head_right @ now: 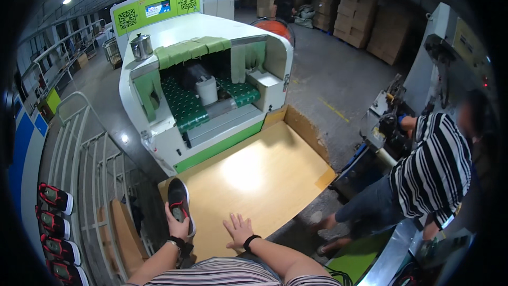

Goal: The recorder is inspecting and organizing newly manufactured sneakers, checking their laces and placement on a cooling conveyor.

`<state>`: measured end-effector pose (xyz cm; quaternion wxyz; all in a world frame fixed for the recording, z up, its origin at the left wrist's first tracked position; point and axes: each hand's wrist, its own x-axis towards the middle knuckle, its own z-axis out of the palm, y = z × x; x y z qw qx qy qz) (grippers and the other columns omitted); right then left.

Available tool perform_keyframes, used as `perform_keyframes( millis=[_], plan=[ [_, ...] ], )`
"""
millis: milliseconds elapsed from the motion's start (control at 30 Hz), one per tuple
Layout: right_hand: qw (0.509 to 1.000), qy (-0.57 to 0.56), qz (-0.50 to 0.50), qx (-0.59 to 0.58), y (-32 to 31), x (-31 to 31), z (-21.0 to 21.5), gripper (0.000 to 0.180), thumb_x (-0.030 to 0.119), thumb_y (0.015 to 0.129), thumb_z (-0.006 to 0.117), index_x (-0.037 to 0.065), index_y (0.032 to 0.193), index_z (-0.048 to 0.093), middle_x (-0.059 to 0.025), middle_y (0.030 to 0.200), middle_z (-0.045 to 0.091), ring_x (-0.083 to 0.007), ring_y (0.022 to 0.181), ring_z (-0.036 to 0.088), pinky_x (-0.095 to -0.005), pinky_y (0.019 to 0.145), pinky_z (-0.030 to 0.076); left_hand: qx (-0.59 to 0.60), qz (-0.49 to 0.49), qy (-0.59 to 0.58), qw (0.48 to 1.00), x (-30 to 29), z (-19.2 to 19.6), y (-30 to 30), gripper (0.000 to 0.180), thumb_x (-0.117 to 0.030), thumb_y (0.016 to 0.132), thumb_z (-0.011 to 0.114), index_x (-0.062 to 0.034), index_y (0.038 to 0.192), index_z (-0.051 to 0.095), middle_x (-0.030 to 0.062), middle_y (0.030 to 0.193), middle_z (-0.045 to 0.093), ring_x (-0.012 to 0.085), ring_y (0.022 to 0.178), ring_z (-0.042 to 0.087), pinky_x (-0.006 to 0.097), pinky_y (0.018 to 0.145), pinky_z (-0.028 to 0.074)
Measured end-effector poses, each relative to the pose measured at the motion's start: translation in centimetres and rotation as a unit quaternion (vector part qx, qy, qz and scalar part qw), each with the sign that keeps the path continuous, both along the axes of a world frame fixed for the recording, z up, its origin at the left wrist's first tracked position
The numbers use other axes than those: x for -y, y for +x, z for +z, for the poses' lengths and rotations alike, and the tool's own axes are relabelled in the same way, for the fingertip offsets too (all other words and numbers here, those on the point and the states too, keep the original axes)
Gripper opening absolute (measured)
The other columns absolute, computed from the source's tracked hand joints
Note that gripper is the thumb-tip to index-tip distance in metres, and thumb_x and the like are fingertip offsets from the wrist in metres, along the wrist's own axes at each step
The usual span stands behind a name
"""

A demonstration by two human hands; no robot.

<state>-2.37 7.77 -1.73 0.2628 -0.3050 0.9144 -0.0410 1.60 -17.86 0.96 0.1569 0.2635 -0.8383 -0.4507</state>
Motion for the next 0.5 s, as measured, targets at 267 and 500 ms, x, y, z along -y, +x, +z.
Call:
perform_keyframes(
  millis=[267,500],
  plan=[
    [1.000,-0.001,0.002,0.021,-0.1,-0.1,-0.2,0.113,0.061,0.074,0.074,0.027,0.159,0.007,-0.0193,0.164,-0.002,-0.0433,0.150,-0.003,-0.0694,0.113,0.007,-0.012,0.013,-0.011,1.000,0.0,-0.2,0.0,0.093,-0.006,0.072,0.071,-0.0069,0.150,0.021,0.0244,0.147,0.036,0.0397,0.137,0.037,0.041,0.115,0.031],
    [0.999,-0.009,0.005,0.039,-0.1,0.0,0.9,0.110,0.057,0.078,0.072,0.025,0.159,0.005,-0.0200,0.164,-0.005,-0.0429,0.150,-0.005,-0.0686,0.114,0.005,-0.032,0.008,-0.008,0.999,0.0,-0.8,0.0,0.092,-0.011,0.074,0.072,-0.0090,0.151,0.023,0.0256,0.146,0.037,0.0416,0.137,0.037,0.045,0.114,0.033]
  ],
)
